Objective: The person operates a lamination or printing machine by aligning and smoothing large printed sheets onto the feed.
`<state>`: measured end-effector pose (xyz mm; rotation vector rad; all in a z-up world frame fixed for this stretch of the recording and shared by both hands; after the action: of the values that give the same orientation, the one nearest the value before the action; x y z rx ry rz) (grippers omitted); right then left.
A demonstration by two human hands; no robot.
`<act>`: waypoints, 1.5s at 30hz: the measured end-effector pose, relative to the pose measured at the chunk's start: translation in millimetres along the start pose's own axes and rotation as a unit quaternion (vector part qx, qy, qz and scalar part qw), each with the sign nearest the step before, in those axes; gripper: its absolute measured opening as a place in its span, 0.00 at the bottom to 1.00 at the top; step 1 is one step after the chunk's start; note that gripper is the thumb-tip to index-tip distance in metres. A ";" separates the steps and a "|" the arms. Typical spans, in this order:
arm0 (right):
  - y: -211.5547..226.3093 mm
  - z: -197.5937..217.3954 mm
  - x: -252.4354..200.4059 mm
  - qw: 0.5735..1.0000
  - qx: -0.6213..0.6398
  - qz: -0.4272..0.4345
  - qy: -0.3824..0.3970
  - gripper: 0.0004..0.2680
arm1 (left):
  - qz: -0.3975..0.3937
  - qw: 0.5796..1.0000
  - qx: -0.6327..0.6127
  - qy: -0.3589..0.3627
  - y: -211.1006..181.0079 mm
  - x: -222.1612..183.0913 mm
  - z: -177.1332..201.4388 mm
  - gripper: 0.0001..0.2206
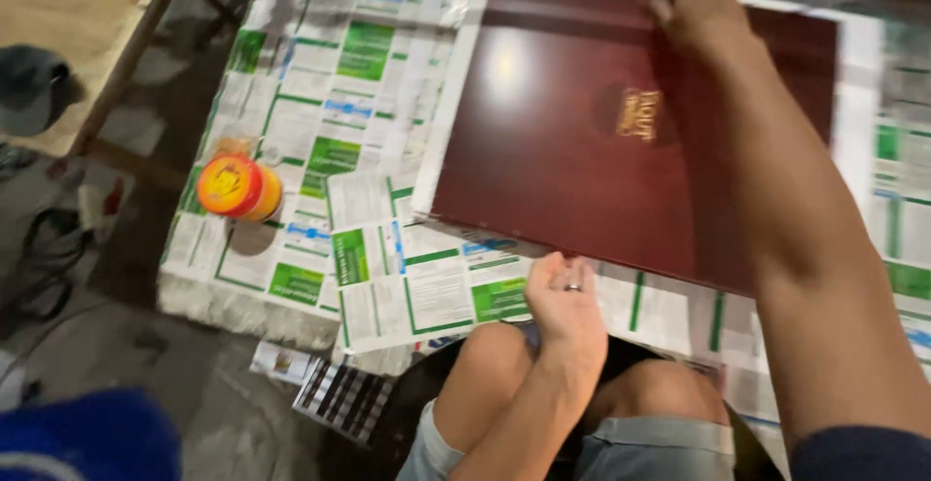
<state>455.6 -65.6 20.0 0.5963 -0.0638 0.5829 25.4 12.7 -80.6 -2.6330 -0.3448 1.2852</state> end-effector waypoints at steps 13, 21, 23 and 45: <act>-7.1 -44.0 13.9 0.986 -0.150 0.002 -0.077 0.19 | -0.056 0.997 0.039 -0.046 -19.4 -35.1 -20.0 0.21; 24.6 -45.9 -24.3 0.987 -0.107 0.035 -0.112 0.17 | -0.025 0.997 0.043 -0.063 1.5 -14.0 2.7 0.21; 25.1 -43.9 -32.0 0.976 -0.115 0.098 -0.155 0.16 | -0.024 0.997 0.045 -0.049 -1.1 -23.5 -2.6 0.23; 31.6 -42.9 26.8 0.987 -0.141 -0.070 0.039 0.22 | -0.051 0.998 -0.002 -0.034 -6.1 -53.8 -40.5 0.32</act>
<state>456.6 -7.5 6.5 0.2988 -0.0290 0.4497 24.6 0.2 -14.2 -2.5431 -0.4852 1.3430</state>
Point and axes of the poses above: each hand's wrist, its own x-axis towards the middle knuckle, its own z-axis out of the back of the hand, y = z × x, the point moved 5 cm from there along x, towards the middle knuckle, and after that the axes turned 15 degrees about x, right-handed, at the moved point
